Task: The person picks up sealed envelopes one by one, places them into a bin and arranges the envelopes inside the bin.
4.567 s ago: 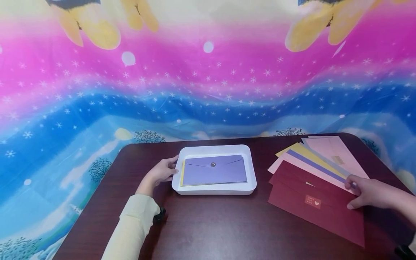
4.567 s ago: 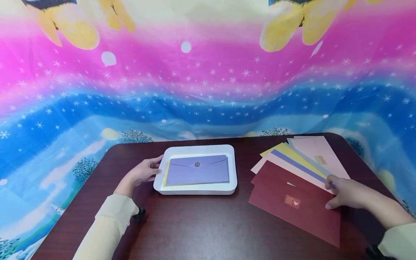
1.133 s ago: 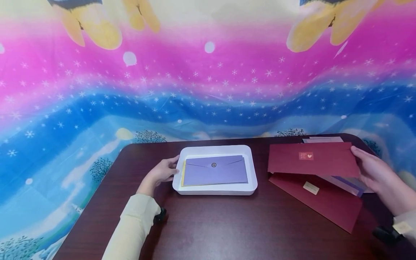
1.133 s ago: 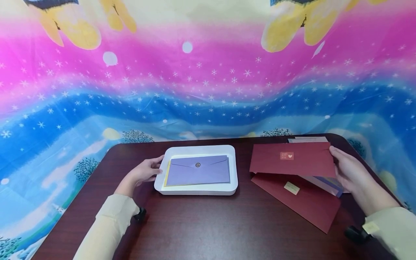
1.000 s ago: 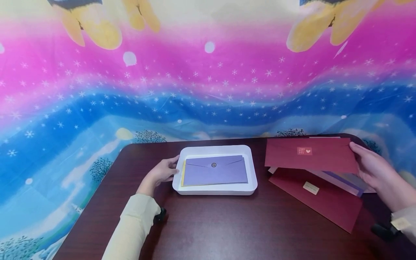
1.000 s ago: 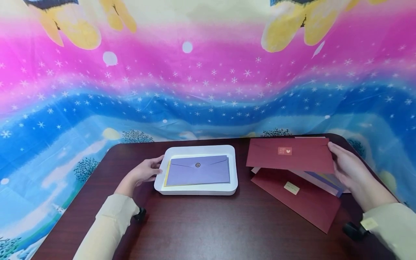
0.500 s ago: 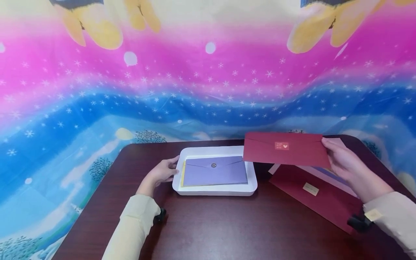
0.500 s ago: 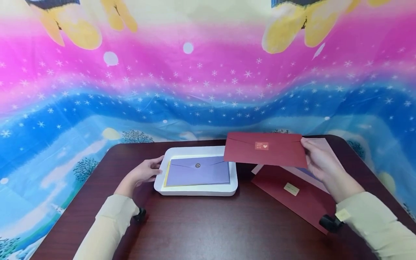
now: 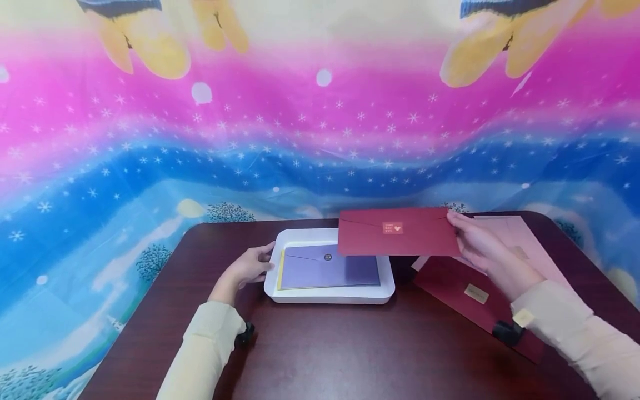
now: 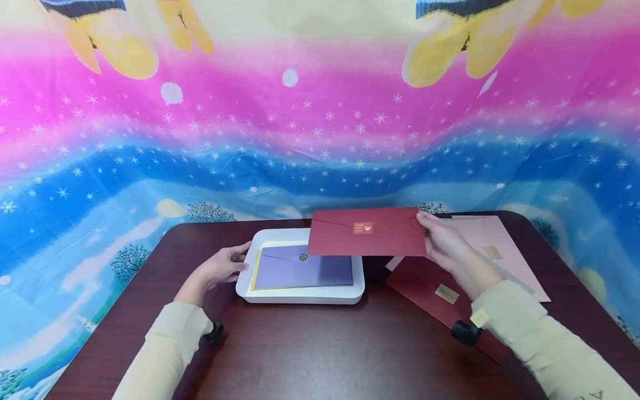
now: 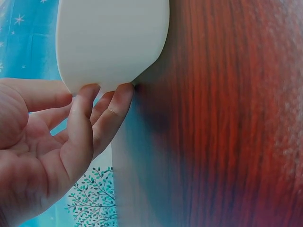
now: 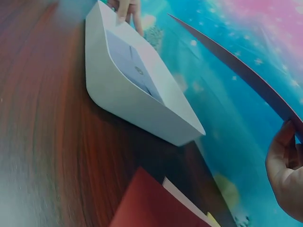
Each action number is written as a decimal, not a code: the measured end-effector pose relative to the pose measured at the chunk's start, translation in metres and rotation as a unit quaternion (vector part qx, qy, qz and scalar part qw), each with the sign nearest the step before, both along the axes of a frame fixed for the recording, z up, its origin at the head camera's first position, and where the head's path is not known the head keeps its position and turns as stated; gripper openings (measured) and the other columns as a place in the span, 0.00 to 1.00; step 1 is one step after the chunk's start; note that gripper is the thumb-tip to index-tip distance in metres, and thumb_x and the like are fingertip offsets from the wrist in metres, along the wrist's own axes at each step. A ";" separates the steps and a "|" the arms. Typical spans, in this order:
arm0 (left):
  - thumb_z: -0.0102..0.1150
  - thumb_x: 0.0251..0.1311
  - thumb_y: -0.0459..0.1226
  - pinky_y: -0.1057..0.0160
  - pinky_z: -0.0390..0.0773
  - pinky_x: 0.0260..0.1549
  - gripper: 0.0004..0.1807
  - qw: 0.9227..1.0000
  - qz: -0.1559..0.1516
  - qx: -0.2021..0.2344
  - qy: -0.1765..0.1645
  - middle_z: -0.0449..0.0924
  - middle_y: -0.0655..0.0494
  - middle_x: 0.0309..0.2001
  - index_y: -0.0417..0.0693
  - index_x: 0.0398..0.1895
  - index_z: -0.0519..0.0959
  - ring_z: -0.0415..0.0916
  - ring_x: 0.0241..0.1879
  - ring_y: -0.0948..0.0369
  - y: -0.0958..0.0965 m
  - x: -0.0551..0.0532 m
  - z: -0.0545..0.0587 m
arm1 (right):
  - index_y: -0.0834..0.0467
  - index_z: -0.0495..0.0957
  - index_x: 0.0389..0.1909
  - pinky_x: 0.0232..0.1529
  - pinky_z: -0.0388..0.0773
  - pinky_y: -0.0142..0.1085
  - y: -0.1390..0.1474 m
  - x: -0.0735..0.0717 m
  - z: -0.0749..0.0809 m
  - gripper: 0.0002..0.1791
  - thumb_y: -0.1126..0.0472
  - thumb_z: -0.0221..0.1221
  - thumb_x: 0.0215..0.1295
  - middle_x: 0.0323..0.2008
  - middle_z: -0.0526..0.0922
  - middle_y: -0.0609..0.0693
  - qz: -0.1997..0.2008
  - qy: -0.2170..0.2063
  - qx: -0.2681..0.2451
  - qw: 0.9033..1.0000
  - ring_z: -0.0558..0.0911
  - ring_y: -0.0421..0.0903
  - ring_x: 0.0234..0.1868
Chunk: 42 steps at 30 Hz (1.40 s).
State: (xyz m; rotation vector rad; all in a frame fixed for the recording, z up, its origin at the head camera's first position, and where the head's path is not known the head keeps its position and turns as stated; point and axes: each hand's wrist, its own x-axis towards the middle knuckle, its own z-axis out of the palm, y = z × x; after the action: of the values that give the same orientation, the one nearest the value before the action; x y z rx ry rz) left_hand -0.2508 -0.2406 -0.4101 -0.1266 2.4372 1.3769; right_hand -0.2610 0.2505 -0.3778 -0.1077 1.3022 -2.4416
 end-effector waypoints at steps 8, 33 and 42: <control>0.53 0.72 0.25 0.54 0.84 0.46 0.38 1.000 0.003 0.006 0.000 0.71 0.31 0.66 0.45 0.82 0.54 0.79 0.54 0.50 0.000 -0.001 -0.002 | 0.57 0.35 0.83 0.46 0.81 0.30 -0.039 -0.005 -0.003 0.36 0.60 0.42 0.84 0.44 0.78 0.41 -0.004 -0.006 0.062 0.998 0.81 0.34 0.44; 0.52 0.73 0.25 0.55 0.85 0.45 0.37 1.000 0.002 0.008 -0.001 0.71 0.31 0.66 0.46 0.82 0.54 0.78 0.54 0.50 0.001 0.001 0.001 | 0.62 0.50 0.75 0.45 0.80 0.33 -0.108 -0.013 -0.018 0.23 0.61 0.38 0.85 0.43 0.77 0.44 0.056 0.018 0.147 0.987 0.80 0.38 0.44; 0.52 0.73 0.25 0.51 0.83 0.50 0.37 1.000 -0.006 0.016 -0.001 0.70 0.30 0.66 0.44 0.82 0.53 0.77 0.56 0.46 0.001 0.001 0.002 | 0.68 0.43 0.79 0.45 0.81 0.32 -0.126 -0.014 -0.024 0.30 0.61 0.38 0.85 0.43 0.79 0.44 0.066 0.032 0.192 0.979 0.81 0.38 0.42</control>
State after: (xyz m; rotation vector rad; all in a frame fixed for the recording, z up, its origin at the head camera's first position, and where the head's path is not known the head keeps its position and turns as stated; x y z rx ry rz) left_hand -0.2494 -0.2391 -0.4078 -0.1059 2.4093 1.4096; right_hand -0.2747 0.1246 -0.4022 -0.1643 1.7093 -2.0517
